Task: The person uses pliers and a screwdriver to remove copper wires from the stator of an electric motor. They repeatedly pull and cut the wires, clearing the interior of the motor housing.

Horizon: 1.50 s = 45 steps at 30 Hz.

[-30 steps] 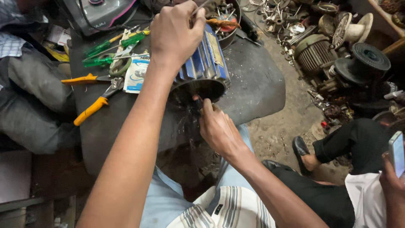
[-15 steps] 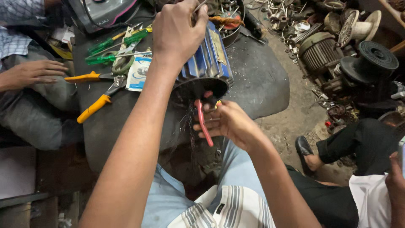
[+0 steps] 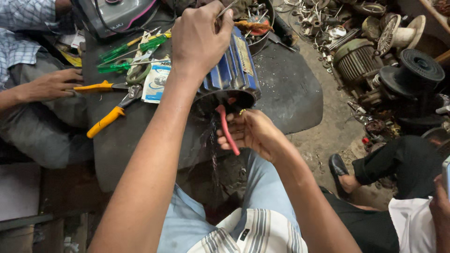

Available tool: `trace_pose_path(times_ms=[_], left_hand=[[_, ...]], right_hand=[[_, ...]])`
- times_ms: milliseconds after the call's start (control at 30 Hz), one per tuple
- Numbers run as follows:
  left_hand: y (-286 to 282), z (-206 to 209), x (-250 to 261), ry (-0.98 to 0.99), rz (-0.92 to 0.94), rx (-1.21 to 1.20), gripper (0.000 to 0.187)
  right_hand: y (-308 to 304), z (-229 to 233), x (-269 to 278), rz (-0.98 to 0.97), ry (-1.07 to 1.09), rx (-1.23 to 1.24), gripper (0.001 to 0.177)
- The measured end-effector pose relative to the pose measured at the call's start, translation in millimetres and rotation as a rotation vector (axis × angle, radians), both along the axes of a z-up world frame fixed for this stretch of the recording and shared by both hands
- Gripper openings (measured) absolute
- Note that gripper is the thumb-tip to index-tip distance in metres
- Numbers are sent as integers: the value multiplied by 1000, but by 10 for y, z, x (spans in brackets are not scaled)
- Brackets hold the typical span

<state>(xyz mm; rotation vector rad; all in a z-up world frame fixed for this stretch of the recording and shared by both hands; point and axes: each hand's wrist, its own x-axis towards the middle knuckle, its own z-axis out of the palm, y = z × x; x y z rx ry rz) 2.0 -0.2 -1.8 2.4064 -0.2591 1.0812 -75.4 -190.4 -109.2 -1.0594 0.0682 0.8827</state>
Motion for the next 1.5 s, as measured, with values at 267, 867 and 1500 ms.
trace_pose_path(times_ms=[267,867,1500], left_hand=[[15,11,-17,-8,-1,-10,27],[-13,5,-27,4,6,-9,26],[-3,43,-37,11,16,-54,24]], right_hand=[[218,-13,-304,-51,-778,-663,19],[-11,116,-380,-34,-136,-136,32],[-109,105,-259,15,-57,166,31]])
